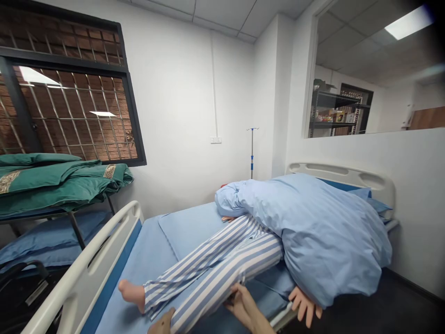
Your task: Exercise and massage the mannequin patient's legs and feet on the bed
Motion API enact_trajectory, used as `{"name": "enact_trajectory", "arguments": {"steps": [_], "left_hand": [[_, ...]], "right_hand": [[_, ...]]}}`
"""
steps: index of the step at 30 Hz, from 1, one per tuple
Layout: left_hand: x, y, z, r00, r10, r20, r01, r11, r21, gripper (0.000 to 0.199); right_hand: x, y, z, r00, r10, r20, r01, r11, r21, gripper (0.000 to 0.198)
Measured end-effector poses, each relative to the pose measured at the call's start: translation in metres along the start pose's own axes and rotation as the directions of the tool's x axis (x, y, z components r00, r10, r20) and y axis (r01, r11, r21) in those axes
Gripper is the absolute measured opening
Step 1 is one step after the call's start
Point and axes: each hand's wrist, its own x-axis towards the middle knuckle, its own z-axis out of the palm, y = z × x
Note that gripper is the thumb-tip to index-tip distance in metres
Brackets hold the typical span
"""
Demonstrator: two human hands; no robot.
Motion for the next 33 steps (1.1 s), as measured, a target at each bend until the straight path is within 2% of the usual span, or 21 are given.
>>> {"name": "enact_trajectory", "arguments": {"steps": [3, 6, 9, 14, 17, 27, 30, 33], "left_hand": [[0.009, 0.023, -0.012, 0.996, -0.023, -0.088, 0.019, 0.999, -0.051, 0.077], [0.021, 0.044, -0.021, 0.992, -0.007, -0.129, -0.009, 0.992, -0.123, 0.075], [0.034, 0.056, -0.014, 0.993, -0.009, -0.115, -0.015, 0.977, -0.212, 0.077], [0.046, 0.059, 0.017, 0.994, -0.063, -0.085, 0.035, 0.955, -0.295, 0.079], [0.048, 0.057, 0.025, 0.994, -0.062, -0.087, 0.032, 0.949, -0.315, 0.079], [0.041, 0.056, 0.018, 0.996, 0.008, -0.091, -0.035, 0.952, -0.304, 0.073], [0.034, 0.053, 0.014, 0.987, 0.066, -0.148, -0.106, 0.955, -0.276, 0.068], [0.023, 0.048, -0.001, 0.977, 0.086, -0.196, -0.125, 0.972, -0.200, 0.068]], "right_hand": [[-0.013, -0.040, 0.026, 0.998, -0.060, 0.022, 0.060, 0.998, -0.016, 0.017], [-0.018, -0.073, 0.041, 0.996, -0.062, 0.061, 0.066, 0.995, -0.069, 0.016], [-0.020, -0.089, 0.045, 0.993, -0.068, 0.096, 0.082, 0.985, -0.149, 0.013], [-0.016, -0.085, 0.034, 0.995, -0.080, 0.066, 0.093, 0.971, -0.220, 0.014], [-0.012, -0.078, 0.027, 0.995, -0.098, 0.033, 0.103, 0.968, -0.227, 0.016], [-0.009, -0.074, 0.022, 0.993, -0.112, 0.028, 0.116, 0.971, -0.207, 0.016], [-0.014, -0.073, 0.021, 0.994, -0.094, 0.049, 0.101, 0.978, -0.185, 0.016], [-0.020, -0.072, 0.023, 0.991, -0.104, 0.081, 0.115, 0.982, -0.147, 0.016]]}}
